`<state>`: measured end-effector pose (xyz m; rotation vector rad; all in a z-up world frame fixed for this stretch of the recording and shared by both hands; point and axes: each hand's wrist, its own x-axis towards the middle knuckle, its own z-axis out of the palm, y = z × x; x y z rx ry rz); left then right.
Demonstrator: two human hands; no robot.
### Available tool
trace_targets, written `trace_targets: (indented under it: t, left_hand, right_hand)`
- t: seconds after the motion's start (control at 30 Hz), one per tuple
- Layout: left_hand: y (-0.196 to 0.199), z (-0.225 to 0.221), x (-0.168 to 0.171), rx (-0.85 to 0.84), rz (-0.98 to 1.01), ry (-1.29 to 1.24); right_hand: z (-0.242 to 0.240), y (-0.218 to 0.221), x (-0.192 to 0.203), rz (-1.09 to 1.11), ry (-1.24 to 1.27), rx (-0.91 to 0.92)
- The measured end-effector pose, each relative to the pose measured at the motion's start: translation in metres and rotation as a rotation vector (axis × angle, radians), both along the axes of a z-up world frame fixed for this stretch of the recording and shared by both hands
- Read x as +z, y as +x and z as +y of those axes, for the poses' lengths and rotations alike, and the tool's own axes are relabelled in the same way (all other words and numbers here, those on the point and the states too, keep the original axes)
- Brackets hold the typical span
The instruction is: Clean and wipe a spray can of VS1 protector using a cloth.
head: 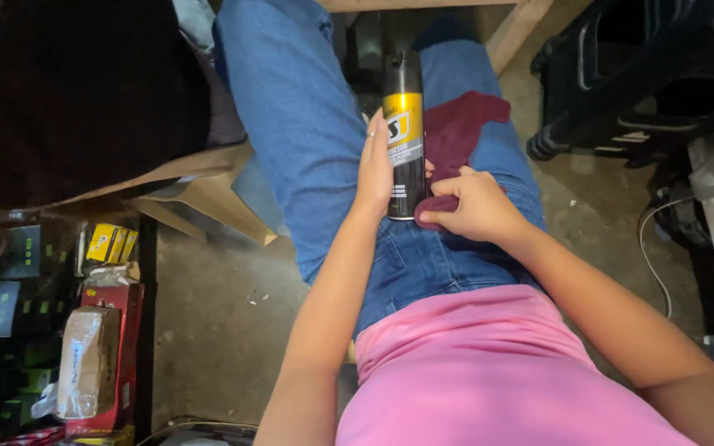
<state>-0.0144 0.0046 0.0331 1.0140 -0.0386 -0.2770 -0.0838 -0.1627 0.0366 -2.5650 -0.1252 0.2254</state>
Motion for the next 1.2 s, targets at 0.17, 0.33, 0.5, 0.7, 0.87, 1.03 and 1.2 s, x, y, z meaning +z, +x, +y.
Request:
trace_targets:
  t: [0.17, 0.33, 0.5, 0.7, 0.87, 1.03, 1.2]
  left_hand:
    - [0.003, -0.001, -0.005, -0.005, 0.015, -0.025]
    - [0.018, -0.005, -0.044, -0.013, 0.039, -0.146]
    - [0.007, -0.004, -0.025, 0.027, 0.011, -0.086]
    - [0.002, -0.004, -0.01, -0.021, 0.063, -0.054]
    - [0.003, -0.006, -0.008, 0.019, 0.11, -0.025]
    - [0.002, -0.006, -0.005, 0.061, 0.12, -0.014]
    - [0.002, -0.006, -0.004, 0.052, 0.131, -0.027]
  right_hand:
    - [-0.002, 0.004, -0.007, 0.023, 0.008, 0.023]
    - [-0.003, 0.005, -0.014, 0.042, 0.1, -0.042]
    - [-0.005, 0.02, -0.018, 0.068, 0.262, -0.156]
    - [-0.013, 0.019, -0.019, 0.099, 0.237, -0.09]
    - [-0.007, 0.018, 0.001, 0.096, 0.122, 0.052]
    - [-0.013, 0.022, -0.008, 0.105, 0.11, 0.096]
    - [-0.009, 0.016, -0.025, 0.088, 0.118, -0.003]
